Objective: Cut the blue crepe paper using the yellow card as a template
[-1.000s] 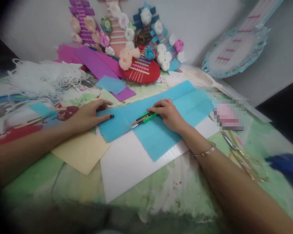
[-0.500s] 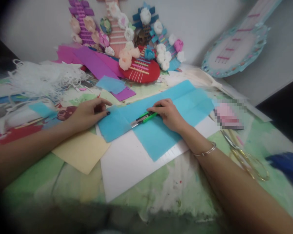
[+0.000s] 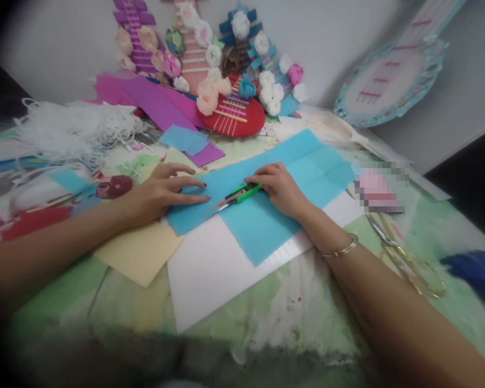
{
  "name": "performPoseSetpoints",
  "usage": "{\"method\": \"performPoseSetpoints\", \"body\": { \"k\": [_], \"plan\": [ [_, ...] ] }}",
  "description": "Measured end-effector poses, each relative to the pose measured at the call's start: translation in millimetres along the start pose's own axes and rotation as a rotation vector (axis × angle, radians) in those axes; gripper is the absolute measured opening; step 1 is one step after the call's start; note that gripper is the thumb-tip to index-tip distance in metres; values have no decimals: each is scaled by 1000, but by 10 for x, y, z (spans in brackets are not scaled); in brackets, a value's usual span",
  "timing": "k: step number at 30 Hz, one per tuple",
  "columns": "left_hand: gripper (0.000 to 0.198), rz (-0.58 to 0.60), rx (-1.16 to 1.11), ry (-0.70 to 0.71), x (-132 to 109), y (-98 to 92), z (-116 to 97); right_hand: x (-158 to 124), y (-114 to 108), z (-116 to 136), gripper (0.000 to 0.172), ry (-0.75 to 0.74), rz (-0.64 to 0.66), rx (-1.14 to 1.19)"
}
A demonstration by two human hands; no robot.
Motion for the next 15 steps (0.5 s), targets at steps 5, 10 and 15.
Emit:
{"method": "performPoseSetpoints", "body": {
  "k": [5, 10, 15],
  "plan": [
    [48, 29, 12, 26, -30, 41, 28, -22, -7, -6, 42, 2, -12, 17],
    [45, 20, -8, 13, -35, 51, 35, -48, -21, 3, 39, 3, 10, 4],
    [45, 27, -27, 3, -43, 53, 37, -83, -41, 0, 40, 17, 24, -24]
  ]
}}
Point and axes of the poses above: each hand's wrist, its own x-axis towards the middle knuckle, its own y-axis out of the palm, z = x × y, the point moved 8 cm from there along x, towards the middle knuckle, and after that the axes turned 2 degrees about -y, right-handed, at the moved point
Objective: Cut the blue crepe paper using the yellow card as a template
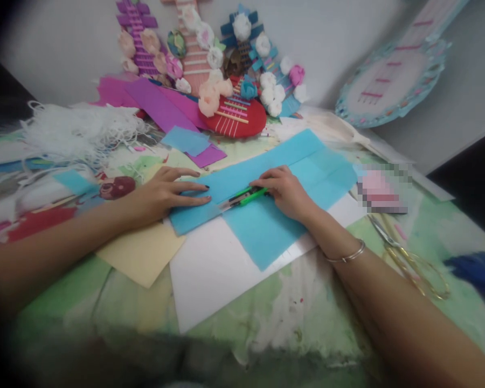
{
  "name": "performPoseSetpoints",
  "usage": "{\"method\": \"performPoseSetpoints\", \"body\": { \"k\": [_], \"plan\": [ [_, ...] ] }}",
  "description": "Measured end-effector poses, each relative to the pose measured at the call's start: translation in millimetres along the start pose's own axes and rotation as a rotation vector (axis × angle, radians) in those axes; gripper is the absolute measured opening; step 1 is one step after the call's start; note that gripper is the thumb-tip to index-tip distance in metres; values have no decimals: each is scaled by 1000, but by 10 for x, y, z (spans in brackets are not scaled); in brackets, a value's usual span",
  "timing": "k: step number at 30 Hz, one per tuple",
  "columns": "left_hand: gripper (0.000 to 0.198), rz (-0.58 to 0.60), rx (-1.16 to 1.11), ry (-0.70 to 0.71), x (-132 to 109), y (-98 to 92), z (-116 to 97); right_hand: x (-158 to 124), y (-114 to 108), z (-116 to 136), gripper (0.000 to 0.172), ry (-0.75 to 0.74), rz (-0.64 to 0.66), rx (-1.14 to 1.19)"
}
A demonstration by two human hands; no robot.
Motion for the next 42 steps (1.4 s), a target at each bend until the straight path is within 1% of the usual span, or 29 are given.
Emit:
{"method": "performPoseSetpoints", "body": {
  "k": [2, 4, 9, 12, 15, 19, 24, 30, 42],
  "plan": [
    [45, 27, 0, -17, 0, 16, 3, -9, -3, -7, 41, 11, 5, -6],
    [45, 29, -15, -28, 10, 4, -20, -10, -5, -5, 42, 16, 11, -11],
    [37, 64, -100, -92, 76, -32, -127, 19, -31, 28, 42, 8, 16, -14],
    [39, 90, -145, -108, 102, -27, -194, 39, -43, 45, 41, -2, 12, -9],
    [44, 173, -172, -86, 98, 56, -258, 49, -38, 43, 42, -3, 9, -17],
    [50, 311, -106, -85, 71, 197, -287, 49, -10, 31, 43, 14, 30, -3],
    [57, 373, -65, -99, 58, 249, -285, 38, -2, 44, 44, 27, 53, 5],
    [65, 400, -52, -105, 57, 251, -298, 6, -15, 34, 46, 47, 61, -10],
    [68, 410, -31, -102, 67, 250, -310, -41, -77, -60, 48, 91, 113, -39]
  ]
}}
Point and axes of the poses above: each hand's wrist, its own x-axis towards the middle knuckle, its own y-axis out of the palm, z = x × y, the point moved 8 cm from there along x, towards the middle knuckle, and after that the axes turned 2 degrees about -y, right-handed, at the moved point
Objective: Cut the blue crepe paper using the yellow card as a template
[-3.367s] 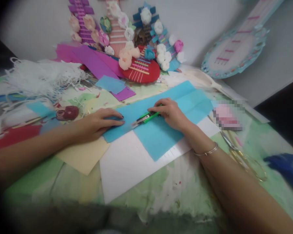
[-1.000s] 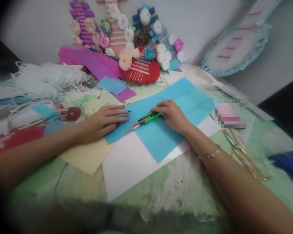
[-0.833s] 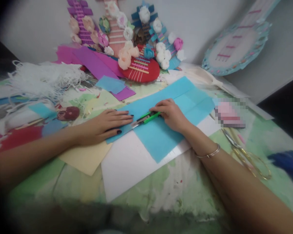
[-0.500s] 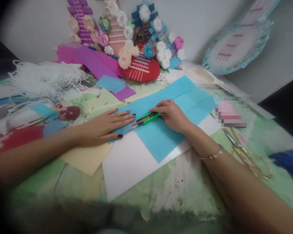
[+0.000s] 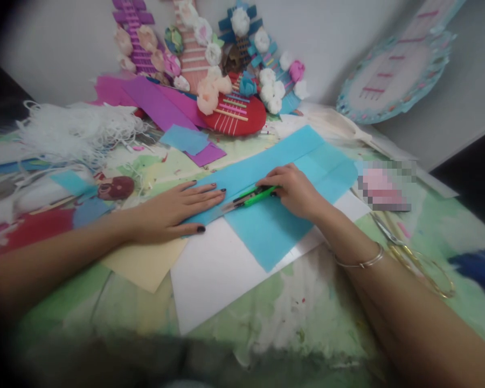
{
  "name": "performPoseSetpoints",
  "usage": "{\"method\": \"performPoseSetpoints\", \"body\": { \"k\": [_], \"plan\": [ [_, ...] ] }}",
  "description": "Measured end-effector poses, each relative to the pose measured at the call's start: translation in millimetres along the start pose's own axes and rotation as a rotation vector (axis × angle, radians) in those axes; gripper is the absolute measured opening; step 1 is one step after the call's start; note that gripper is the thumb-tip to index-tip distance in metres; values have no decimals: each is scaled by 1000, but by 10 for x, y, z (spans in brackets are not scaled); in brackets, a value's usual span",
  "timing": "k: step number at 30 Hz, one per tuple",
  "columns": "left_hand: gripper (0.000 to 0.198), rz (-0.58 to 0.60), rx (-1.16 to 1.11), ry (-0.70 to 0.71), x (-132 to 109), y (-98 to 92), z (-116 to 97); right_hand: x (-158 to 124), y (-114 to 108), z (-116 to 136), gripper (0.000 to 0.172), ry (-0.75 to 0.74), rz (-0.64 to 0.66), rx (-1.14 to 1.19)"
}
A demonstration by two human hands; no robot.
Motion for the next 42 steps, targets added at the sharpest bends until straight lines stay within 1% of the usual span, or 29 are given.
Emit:
{"method": "performPoseSetpoints", "body": {
  "k": [6, 12, 20, 26, 36, 42],
  "plan": [
    [68, -2, 16, -2, 5, 0, -2, 11, -31, 64, 50, 29, 44, -46],
    [69, 20, 29, -10, -6, 10, 10, 3, -74, 130, 48, 76, 149, -98],
    [70, 20, 24, -18, -9, 2, -4, -19, -145, 103, 47, 164, 191, -141],
    [70, 30, 33, -29, 4, 0, -9, -26, -131, 172, 49, 184, 222, -153],
    [71, 21, 40, -24, 2, -1, 2, -78, -161, 81, 50, 253, 270, -133],
    [71, 30, 28, -23, 3, -16, -12, -57, -144, 126, 50, 244, 263, -131]
  ]
}}
Point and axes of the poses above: each hand's wrist, its own x-axis towards the middle knuckle, its own y-axis out of the palm, z = x × y, the point moved 8 cm from there along x, towards the middle knuckle, and after that the axes turned 2 degrees about -y, right-handed, at the moved point
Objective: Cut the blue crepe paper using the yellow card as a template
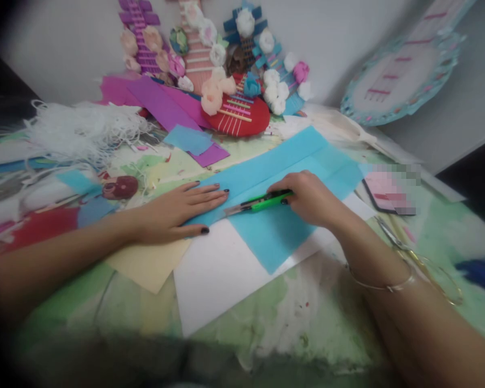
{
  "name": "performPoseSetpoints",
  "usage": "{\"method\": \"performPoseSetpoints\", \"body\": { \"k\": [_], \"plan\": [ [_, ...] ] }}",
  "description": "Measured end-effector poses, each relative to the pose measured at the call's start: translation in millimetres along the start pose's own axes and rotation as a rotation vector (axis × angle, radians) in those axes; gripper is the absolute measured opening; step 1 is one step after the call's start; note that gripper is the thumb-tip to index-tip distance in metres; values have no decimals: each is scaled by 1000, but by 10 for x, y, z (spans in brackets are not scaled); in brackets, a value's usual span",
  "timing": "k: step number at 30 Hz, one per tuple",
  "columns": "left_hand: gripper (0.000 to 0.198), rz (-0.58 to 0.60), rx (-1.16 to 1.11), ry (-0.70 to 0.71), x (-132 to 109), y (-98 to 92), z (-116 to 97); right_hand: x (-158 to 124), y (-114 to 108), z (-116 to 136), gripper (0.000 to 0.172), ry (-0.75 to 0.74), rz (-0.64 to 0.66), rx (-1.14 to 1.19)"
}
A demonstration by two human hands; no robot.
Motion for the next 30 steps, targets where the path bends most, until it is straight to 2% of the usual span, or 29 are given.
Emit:
{"method": "performPoseSetpoints", "body": {
  "k": [9, 16, 21, 30],
  "plan": [
    [70, -16, 5, 2, 0, 6, 9, -8, 19, 5, 50, 24, 22, 22],
    [70, -5, -7, 0, 1, -1, 3, -16, -15, -25, 49, -12, -17, 4],
    [70, -10, -20, 6, 3, -11, -5, -8, -4, 46, 48, -40, -19, 7],
    [69, -26, -11, 15, -8, -4, -1, -21, -23, 90, 51, 9, -4, 3]
  ]
}}
Point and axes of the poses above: each hand's wrist, its own x-axis towards the middle knuckle, its own y-axis out of the palm, z = x × y, the point moved 8 cm from there along x, towards the middle knuckle, and after that the axes turned 2 degrees about -y, right-handed, at the moved point
